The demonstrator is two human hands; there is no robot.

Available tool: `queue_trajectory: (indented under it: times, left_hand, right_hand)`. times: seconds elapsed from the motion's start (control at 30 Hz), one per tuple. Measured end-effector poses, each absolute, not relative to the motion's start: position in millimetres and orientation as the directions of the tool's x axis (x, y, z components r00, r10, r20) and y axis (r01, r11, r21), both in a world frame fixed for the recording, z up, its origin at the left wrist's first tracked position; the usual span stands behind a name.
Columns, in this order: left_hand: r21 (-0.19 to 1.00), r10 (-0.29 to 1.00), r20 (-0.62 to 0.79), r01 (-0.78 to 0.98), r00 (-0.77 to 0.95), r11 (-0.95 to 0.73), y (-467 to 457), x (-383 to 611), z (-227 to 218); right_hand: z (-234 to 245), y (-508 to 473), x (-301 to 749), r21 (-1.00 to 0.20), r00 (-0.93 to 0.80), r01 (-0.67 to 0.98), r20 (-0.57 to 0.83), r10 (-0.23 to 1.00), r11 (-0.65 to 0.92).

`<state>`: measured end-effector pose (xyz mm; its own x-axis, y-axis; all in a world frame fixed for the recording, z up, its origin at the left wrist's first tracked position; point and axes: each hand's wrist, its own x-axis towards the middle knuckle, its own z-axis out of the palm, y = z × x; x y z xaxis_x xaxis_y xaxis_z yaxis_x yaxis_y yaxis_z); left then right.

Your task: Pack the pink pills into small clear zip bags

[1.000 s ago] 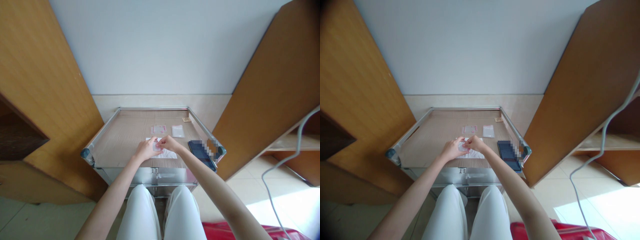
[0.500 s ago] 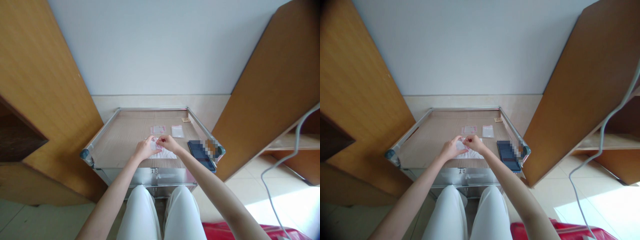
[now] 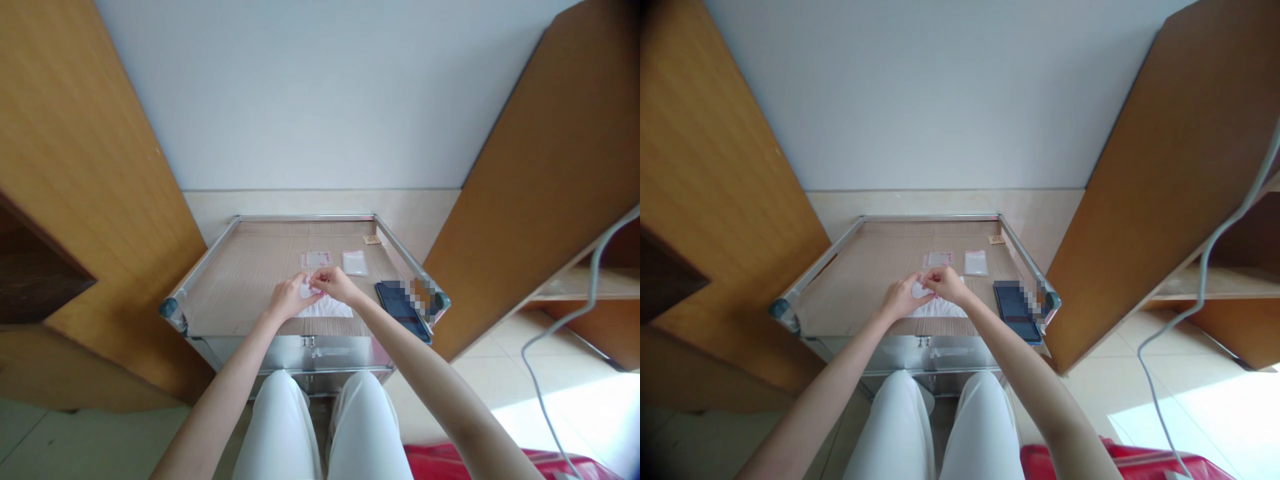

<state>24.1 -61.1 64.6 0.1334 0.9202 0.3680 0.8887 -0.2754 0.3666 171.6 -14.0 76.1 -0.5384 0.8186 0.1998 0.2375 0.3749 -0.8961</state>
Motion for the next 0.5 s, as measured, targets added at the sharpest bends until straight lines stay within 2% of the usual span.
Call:
queue_trajectory:
  times: [0.13, 0.23, 0.4, 0.5]
  left_hand:
    - [0.367, 0.907, 0.399, 0.882, 0.138, -0.296, -58.1, 25.3, 63.6]
    - [0.363, 0.909, 0.397, 0.887, 0.13, -0.285, -56.4, 26.1, 62.2]
    - [0.374, 0.911, 0.4, 0.888, 0.105, -0.266, -56.0, 26.0, 59.7]
    - [0.387, 0.884, 0.454, 0.87, 0.108, -0.305, -55.2, 26.5, 58.1]
  right_hand:
    - [79.8, -16.6, 169.4, -0.932, -0.543, 0.16, 0.192, 0.817, 0.326]
    - [80.2, -17.6, 169.2, -0.944, -0.52, 0.165, 0.162, 0.839, 0.285]
    - [82.8, -18.2, 171.1, -0.897, -0.503, 0.236, 0.216, 0.837, 0.374]
    - [82.5, -17.1, 171.7, -0.878, -0.518, 0.236, 0.25, 0.818, 0.418]
